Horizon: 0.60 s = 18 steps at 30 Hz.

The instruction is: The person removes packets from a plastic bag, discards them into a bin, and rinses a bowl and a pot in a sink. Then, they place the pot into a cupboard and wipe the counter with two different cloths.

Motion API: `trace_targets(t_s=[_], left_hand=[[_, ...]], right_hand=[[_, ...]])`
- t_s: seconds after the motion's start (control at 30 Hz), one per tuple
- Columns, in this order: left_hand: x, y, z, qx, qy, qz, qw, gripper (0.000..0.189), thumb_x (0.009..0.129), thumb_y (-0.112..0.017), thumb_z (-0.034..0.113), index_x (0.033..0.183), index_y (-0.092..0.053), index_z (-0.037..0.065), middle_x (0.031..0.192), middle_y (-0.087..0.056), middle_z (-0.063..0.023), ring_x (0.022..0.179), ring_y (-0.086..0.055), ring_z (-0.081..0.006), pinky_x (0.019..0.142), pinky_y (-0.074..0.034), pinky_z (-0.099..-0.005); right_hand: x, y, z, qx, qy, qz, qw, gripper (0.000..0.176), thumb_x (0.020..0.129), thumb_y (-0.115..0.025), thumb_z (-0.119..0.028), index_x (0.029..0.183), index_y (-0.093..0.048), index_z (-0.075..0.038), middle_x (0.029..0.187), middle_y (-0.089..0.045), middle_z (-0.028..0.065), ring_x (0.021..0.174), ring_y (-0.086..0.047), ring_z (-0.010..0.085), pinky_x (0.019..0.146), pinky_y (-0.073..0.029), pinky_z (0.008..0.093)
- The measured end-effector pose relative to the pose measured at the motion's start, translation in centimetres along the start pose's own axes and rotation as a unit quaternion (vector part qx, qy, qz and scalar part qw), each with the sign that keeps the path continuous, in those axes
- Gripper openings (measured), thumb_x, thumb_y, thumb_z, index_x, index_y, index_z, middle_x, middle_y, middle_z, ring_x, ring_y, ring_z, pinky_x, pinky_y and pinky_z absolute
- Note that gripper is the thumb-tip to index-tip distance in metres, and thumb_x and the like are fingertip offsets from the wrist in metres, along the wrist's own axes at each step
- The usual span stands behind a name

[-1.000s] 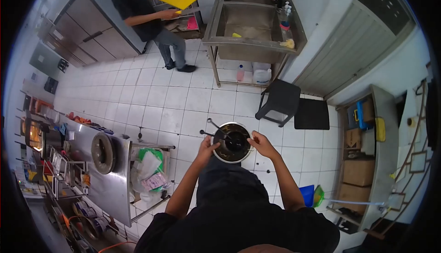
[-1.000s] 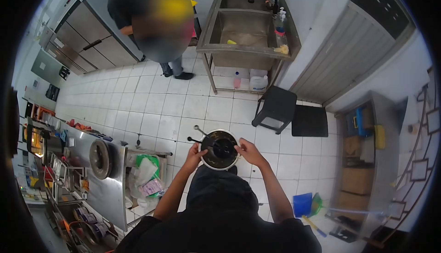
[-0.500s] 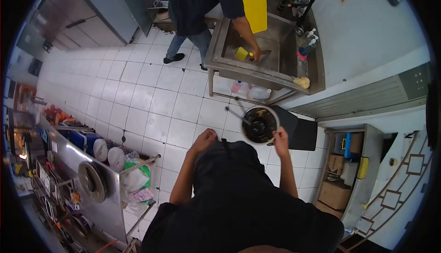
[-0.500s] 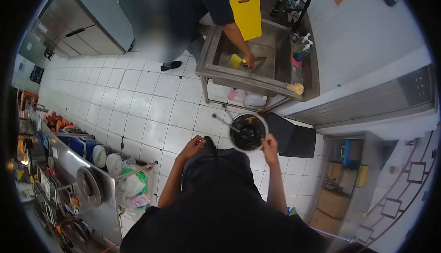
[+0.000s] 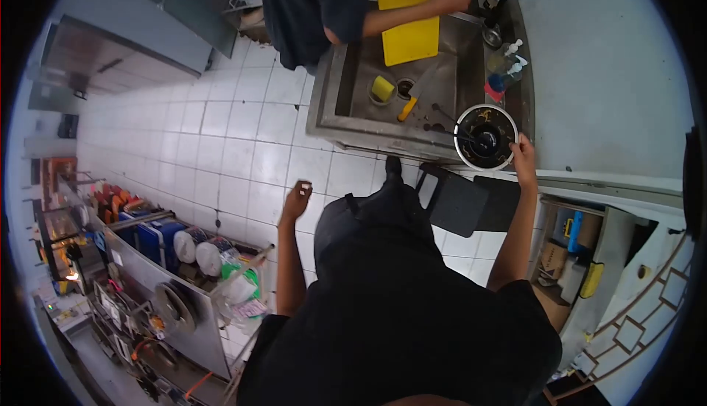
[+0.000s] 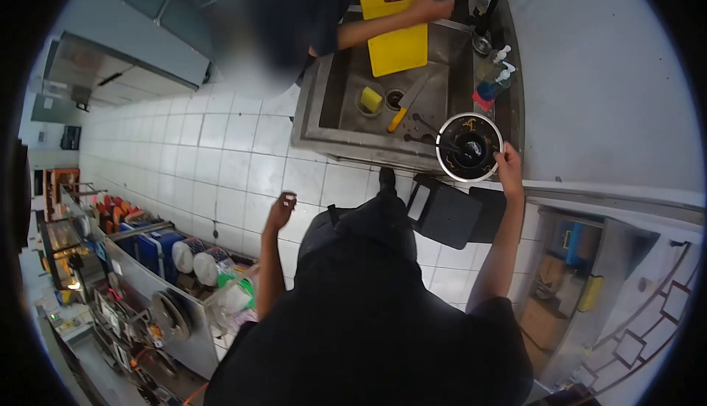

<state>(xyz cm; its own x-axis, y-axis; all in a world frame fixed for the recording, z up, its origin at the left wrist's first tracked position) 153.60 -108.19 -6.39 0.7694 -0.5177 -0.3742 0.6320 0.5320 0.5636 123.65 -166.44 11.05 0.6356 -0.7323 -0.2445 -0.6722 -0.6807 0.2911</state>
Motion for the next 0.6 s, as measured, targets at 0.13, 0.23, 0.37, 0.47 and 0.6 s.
trace_targets(t_s=[0.13, 0.23, 0.37, 0.47, 0.6], left_hand=[[-4.2, -6.7, -0.7, -0.130, 0.133, -0.112, 0.976, 0.041, 0.094, -0.054, 0.027, 0.126, -0.052, 0.002, 0.109, -0.066, -0.0148, 0.106, -0.060, -0.0249, 0.093, -0.045, -0.0345], [-6.5, -11.7, 1.4, -0.222, 0.161, -0.157, 0.949, 0.053, 0.098, -0.039, 0.042, 0.134, -0.050, 0.004, 0.134, -0.052, -0.0163, 0.130, -0.042, -0.0252, 0.109, -0.027, -0.0321], [-7.4, -10.7, 2.9, -0.258, 0.240, -0.088, 0.932, 0.054, 0.096, -0.045, 0.042, 0.134, -0.050, 0.004, 0.136, -0.050, -0.0137, 0.130, -0.042, -0.0240, 0.109, -0.029, -0.0325], [-8.1, -10.6, 3.6, -0.256, 0.256, -0.041, 0.931, 0.056, 0.096, -0.046, 0.044, 0.135, -0.048, 0.004, 0.137, -0.049, -0.0142, 0.130, -0.041, -0.0239, 0.109, -0.029, -0.0324], [-10.5, -11.4, 3.6, -0.312, 0.243, 0.016, 0.918, 0.058, 0.096, -0.044, 0.044, 0.137, -0.046, 0.003, 0.140, -0.046, -0.0146, 0.133, -0.039, -0.0247, 0.110, -0.027, -0.0327]], right_hand=[[7.9, -2.8, 0.1, 0.018, 0.095, -0.034, 0.995, 0.006, 0.086, -0.053, -0.003, 0.089, -0.058, -0.003, 0.074, -0.049, -0.0040, 0.067, -0.045, 0.0051, 0.060, -0.039, 0.0227], [13.2, -7.0, 2.5, -0.017, 0.049, -0.067, 0.996, 0.007, 0.087, -0.054, -0.007, 0.090, -0.059, -0.002, 0.073, -0.050, -0.0031, 0.067, -0.046, 0.0053, 0.061, -0.039, 0.0232], [20.5, -13.5, 10.4, 0.029, 0.018, -0.138, 0.990, 0.011, 0.089, -0.052, -0.011, 0.094, -0.061, -0.006, 0.074, -0.051, -0.0046, 0.067, -0.050, 0.0050, 0.057, -0.041, 0.0233], [24.6, -17.1, 17.9, 0.008, -0.040, -0.164, 0.986, 0.009, 0.085, -0.054, -0.014, 0.085, -0.060, -0.008, 0.071, -0.051, -0.0036, 0.063, -0.051, 0.0070, 0.056, -0.045, 0.0254], [25.5, -20.7, 22.6, 0.018, -0.144, -0.205, 0.968, 0.007, 0.080, -0.054, -0.014, 0.081, -0.059, -0.008, 0.069, -0.050, -0.0034, 0.061, -0.051, 0.0079, 0.054, -0.045, 0.0254]])
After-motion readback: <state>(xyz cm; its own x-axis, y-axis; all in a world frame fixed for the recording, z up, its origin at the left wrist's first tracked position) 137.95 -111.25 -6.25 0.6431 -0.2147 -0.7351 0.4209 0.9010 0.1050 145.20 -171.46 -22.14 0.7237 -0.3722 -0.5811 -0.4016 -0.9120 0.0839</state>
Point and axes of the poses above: each hand's wrist, its own x-axis towards the middle knuckle, its own y-axis out of the back of the hand, z = x × y, the point moved 10 cm from there along x, towards the middle knuckle
